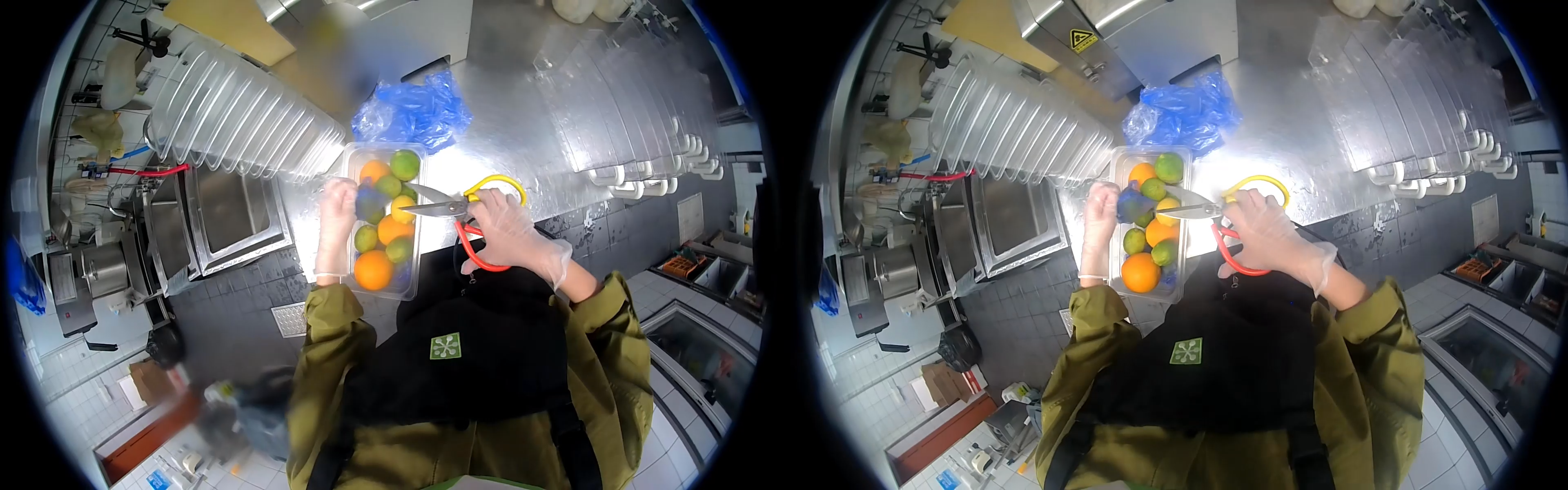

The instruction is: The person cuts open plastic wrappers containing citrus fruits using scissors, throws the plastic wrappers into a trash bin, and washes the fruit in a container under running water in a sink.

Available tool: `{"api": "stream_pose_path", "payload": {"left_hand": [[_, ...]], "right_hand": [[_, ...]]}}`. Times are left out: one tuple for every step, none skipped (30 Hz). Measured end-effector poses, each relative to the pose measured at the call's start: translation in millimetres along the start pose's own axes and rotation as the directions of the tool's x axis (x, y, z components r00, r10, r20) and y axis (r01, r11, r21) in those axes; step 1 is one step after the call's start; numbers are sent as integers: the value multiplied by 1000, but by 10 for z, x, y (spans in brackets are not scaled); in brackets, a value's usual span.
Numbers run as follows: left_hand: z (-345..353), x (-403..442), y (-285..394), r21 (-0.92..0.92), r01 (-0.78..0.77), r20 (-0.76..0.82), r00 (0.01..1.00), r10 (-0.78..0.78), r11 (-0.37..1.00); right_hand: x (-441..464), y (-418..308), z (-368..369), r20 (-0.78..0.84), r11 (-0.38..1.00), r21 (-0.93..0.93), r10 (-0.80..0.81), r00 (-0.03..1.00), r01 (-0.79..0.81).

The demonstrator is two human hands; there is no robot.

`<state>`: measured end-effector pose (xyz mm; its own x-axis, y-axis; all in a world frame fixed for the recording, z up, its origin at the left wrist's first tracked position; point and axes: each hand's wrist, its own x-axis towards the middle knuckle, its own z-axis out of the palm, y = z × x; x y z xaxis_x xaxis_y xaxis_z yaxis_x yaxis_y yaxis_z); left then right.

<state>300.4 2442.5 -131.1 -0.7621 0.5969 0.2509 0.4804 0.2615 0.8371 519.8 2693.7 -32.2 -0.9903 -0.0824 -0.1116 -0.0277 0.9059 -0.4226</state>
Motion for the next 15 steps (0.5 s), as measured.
{"api": "stream_pose_path", "payload": {"left_hand": [[-36, 28, 173, 209, 93, 59, 992, -107, 974], [-75, 52, 242, 264, 85, 110, 987, -117, 961], [-107, 73, 288, 318, 73, 160, 979, -129, 945], [-129, 87, 308, 371, 58, 208, 968, -143, 927], [-143, 96, 312, 360, 48, 221, 966, -135, 932], [-152, 102, 316, 349, 38, 234, 964, -126, 936], [-162, 102, 318, 338, 30, 248, 961, -120, 941], [-173, 101, 313, 320, 20, 256, 961, -107, 947], [-182, 104, 298, 301, 10, 265, 960, -94, 954], [-190, 112, 276, 281, 0, 273, 959, -80, 960], [-194, 103, 187, 220, 119, 291, 939, -181, 968], [-196, 76, 50, 158, 241, 308, 909, -280, 958], [-208, 75, 62, 96, 365, 328, 867, -376, 926], [-215, 64, 76, 64, 404, 343, 850, -400, 913], [-220, 63, 95, 34, 439, 363, 832, -420, 898]], "right_hand": [[66, -31, -49, -43, 997, -42, -69, 997, 67], [133, -19, -20, -40, 992, -82, -101, 994, 97], [207, 13, 39, -37, 984, -123, -133, 990, 128], [292, 25, 44, -33, 974, -163, -166, 986, 159], [384, 36, 30, 19, 971, -163, -174, 984, 175], [472, 11, 24, 96, 973, -156, -157, 983, 170], [556, -37, 14, 174, 975, -149, -139, 975, 165], [606, -60, 11, 252, 977, -142, -120, 960, 159], [624, -11, 130, 219, 980, -107, -142, 965, 168], [620, 13, 191, 206, 986, -75, -133, 970, 151], [620, 42, 237, 194, 990, -45, -125, 973, 136], [625, 81, 268, 186, 992, -17, -123, 975, 128], [617, 91, 220, 163, 986, -71, -139, 977, 152], [594, 92, 148, 143, 977, -122, -158, 977, 175], [585, 78, 111, 120, 966, -171, -174, 977, 193]]}}
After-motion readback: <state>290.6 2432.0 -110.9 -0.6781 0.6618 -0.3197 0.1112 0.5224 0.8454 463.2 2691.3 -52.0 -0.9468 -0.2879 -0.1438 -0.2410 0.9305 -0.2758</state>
